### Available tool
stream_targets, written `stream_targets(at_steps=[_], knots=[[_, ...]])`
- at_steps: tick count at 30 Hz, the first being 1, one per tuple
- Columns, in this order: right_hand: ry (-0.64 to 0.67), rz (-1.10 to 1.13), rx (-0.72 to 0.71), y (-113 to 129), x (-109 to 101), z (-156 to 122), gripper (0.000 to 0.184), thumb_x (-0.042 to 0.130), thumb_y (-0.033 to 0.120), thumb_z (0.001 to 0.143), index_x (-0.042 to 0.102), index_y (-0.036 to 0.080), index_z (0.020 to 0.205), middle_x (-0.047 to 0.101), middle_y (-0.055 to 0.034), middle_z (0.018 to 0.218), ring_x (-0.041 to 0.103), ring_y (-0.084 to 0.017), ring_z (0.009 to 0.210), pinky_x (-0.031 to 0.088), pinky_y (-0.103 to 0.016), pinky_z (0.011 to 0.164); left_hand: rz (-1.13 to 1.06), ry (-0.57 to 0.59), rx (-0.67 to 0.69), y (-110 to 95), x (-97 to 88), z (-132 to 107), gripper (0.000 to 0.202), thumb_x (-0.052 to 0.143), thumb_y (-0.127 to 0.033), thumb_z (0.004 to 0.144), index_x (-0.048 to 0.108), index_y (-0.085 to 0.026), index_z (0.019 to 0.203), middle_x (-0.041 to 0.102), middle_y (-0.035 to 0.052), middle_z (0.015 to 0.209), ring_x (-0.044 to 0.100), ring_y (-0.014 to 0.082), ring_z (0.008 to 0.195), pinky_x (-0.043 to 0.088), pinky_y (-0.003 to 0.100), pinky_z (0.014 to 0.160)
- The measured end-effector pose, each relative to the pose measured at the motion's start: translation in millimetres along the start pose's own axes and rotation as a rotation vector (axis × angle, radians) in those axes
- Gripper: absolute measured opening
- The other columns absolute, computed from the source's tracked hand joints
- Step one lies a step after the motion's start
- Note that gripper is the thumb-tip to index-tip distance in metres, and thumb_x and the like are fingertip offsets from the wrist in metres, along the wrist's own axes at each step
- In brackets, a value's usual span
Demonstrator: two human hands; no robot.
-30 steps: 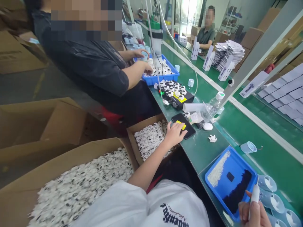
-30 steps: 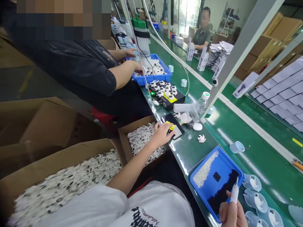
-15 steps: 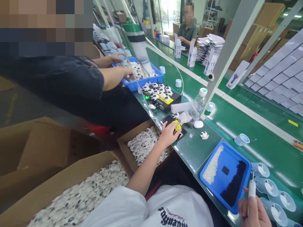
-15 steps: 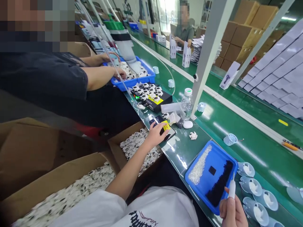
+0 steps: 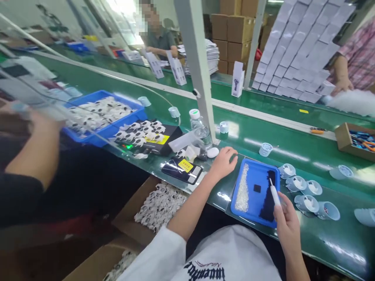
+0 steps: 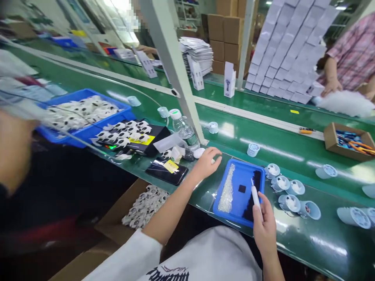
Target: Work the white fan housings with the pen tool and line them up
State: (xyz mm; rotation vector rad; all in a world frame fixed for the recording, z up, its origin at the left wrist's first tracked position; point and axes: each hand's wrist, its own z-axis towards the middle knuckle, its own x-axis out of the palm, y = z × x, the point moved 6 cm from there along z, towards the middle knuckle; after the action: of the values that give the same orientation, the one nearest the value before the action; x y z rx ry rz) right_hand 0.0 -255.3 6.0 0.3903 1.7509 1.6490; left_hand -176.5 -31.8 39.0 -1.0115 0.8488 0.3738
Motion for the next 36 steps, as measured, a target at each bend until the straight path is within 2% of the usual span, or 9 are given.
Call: stream_targets(at_steps=[4, 6, 8, 11, 15, 20, 25, 28, 36], knots=[[-0.074, 0.013, 0.019, -4, -1, -10, 0.038, 0.068, 0.052, 0.078, 0.063, 0.018, 0.092, 0.058, 0.001, 0.068, 0.055, -0.014, 0.059, 0.048, -0.028, 0.056, 0.095, 0.031, -0.14, 9, 9.2, 78, 0.033, 0.049, -0.02, 0.088, 0.06, -0.014, 0.118, 0.054, 0.0175, 0.132, 0.045, 0.0303, 0.131, 0.034, 0.044, 0.114], [-0.11, 0.033, 0.006, -8, 0, -14, 0.038, 0.069, 0.053, 0.078, 0.062, 0.018, 0.09, 0.062, -0.0022, 0.078, 0.061, -0.016, 0.068, 0.053, -0.031, 0.064, 0.135, 0.024, -0.217, 22, 11.8, 112, 0.051, 0.05, -0.02, 0.087, 0.046, -0.008, 0.136, 0.031, 0.0237, 0.152, 0.024, 0.038, 0.144, 0.024, 0.053, 0.118], [-0.11, 0.051, -0.012, -12, 3, -18, 0.036, 0.066, 0.053, 0.081, 0.062, 0.018, 0.092, 0.063, -0.0037, 0.086, 0.063, -0.017, 0.073, 0.054, -0.032, 0.067, 0.253, 0.119, -0.35, 39, 17.7, 135, 0.065, 0.054, -0.026, 0.087, 0.032, -0.012, 0.146, 0.014, 0.0218, 0.16, 0.01, 0.0393, 0.149, 0.021, 0.056, 0.118], [-0.108, 0.073, -0.048, -13, 7, -21, 0.033, 0.062, 0.05, 0.087, 0.062, 0.018, 0.094, 0.064, -0.0051, 0.092, 0.065, -0.016, 0.076, 0.056, -0.032, 0.07, 0.322, 0.288, -0.403, 53, 26.6, 155, 0.059, 0.06, -0.026, 0.083, 0.045, -0.009, 0.138, 0.022, 0.0259, 0.155, 0.018, 0.0439, 0.146, 0.031, 0.058, 0.112], [-0.1, 0.119, -0.06, -12, 10, -19, 0.031, 0.06, 0.05, 0.089, 0.061, 0.019, 0.093, 0.065, -0.0051, 0.089, 0.065, -0.015, 0.07, 0.057, -0.03, 0.065, 0.374, 0.436, -0.272, 36, 40.9, 156, 0.041, 0.064, -0.021, 0.078, 0.063, -0.011, 0.118, 0.031, 0.0241, 0.148, 0.025, 0.0452, 0.142, 0.037, 0.055, 0.108], [-0.056, 0.092, -0.079, -10, 17, -12, 0.029, 0.058, 0.048, 0.091, 0.061, 0.02, 0.09, 0.064, -0.0036, 0.081, 0.061, -0.014, 0.063, 0.054, -0.027, 0.059, 0.394, 0.65, 0.018, -23, 78.0, 127, 0.023, 0.067, -0.028, 0.078, 0.073, -0.022, 0.099, 0.049, 0.0117, 0.137, 0.037, 0.0342, 0.137, 0.04, 0.041, 0.108], [-0.025, 0.058, -0.118, -4, 24, -12, 0.026, 0.058, 0.045, 0.091, 0.062, 0.02, 0.089, 0.063, -0.0032, 0.081, 0.06, -0.015, 0.064, 0.053, -0.029, 0.06, 0.452, 0.661, 0.061, -60, 101.1, 113, 0.059, 0.067, -0.057, 0.076, 0.068, -0.014, 0.116, 0.046, 0.0205, 0.14, 0.03, 0.0407, 0.138, 0.04, 0.046, 0.106], [-0.009, 0.05, -0.12, -2, 23, -15, 0.023, 0.056, 0.042, 0.092, 0.062, 0.02, 0.09, 0.063, -0.0027, 0.08, 0.061, -0.015, 0.065, 0.053, -0.029, 0.062, 0.466, 0.644, 0.038, -64, 106.1, 115, 0.068, 0.066, -0.06, 0.074, 0.065, -0.011, 0.121, 0.048, 0.0238, 0.138, 0.032, 0.0427, 0.136, 0.039, 0.05, 0.105], [-0.098, -0.002, -0.19, -2, 10, -8, 0.025, 0.053, 0.044, 0.094, 0.06, 0.02, 0.093, 0.063, -0.0014, 0.08, 0.061, -0.014, 0.063, 0.051, -0.028, 0.06, 0.349, 0.63, -0.041, -49, 89.2, 123, 0.045, 0.066, -0.031, 0.077, 0.061, -0.014, 0.118, 0.051, 0.0197, 0.135, 0.049, 0.0366, 0.126, 0.045, 0.043, 0.102]])
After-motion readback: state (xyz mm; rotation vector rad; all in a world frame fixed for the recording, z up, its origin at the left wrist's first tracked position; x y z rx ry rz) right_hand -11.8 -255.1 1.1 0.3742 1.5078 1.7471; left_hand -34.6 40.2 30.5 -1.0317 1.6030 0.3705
